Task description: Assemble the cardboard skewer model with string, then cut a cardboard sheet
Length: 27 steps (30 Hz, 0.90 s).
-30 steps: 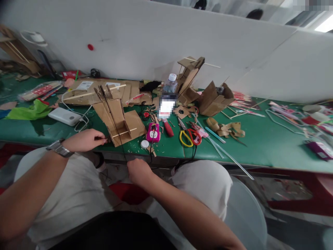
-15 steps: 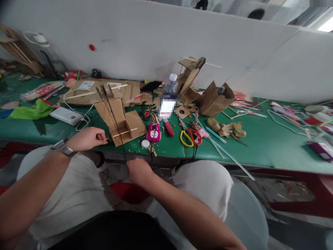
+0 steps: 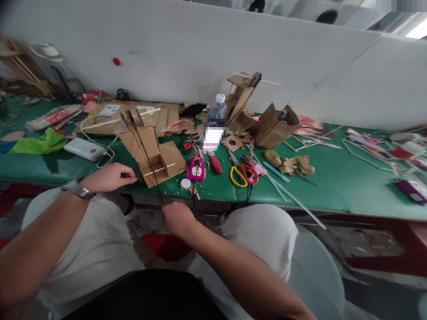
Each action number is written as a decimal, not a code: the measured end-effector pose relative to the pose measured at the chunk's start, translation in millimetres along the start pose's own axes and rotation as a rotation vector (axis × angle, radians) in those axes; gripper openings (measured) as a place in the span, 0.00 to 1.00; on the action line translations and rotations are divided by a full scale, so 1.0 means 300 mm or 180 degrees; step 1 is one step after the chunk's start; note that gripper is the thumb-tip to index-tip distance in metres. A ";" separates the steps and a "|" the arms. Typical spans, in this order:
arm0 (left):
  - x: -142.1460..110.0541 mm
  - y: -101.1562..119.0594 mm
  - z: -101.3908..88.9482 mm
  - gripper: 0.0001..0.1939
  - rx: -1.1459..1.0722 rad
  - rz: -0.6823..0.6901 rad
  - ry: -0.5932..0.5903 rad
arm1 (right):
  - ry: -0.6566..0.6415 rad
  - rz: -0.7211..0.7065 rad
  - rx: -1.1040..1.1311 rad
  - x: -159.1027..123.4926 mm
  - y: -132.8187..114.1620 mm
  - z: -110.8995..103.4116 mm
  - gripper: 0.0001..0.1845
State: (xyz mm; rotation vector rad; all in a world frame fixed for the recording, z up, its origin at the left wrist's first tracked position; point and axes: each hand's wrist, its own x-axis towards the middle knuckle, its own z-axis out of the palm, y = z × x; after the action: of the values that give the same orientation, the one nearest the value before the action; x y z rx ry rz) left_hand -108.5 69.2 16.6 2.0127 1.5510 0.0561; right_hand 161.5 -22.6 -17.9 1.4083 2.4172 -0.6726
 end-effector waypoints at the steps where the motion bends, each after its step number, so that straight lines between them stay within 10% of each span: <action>1: 0.001 -0.001 0.000 0.18 -0.0036 0.0008 0.0051 | 0.0001 0.0005 -0.0010 0.000 0.000 0.002 0.12; 27: 0.018 -0.021 0.020 0.18 -0.0200 0.0036 0.0201 | 0.0019 -0.0027 -0.0051 0.000 -0.001 0.008 0.12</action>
State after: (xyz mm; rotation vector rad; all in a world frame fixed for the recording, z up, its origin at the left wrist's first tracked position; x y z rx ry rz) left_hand -110.1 72.5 7.0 1.9879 1.5572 0.1722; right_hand 161.2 -24.0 -19.7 1.3967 2.4291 -0.6506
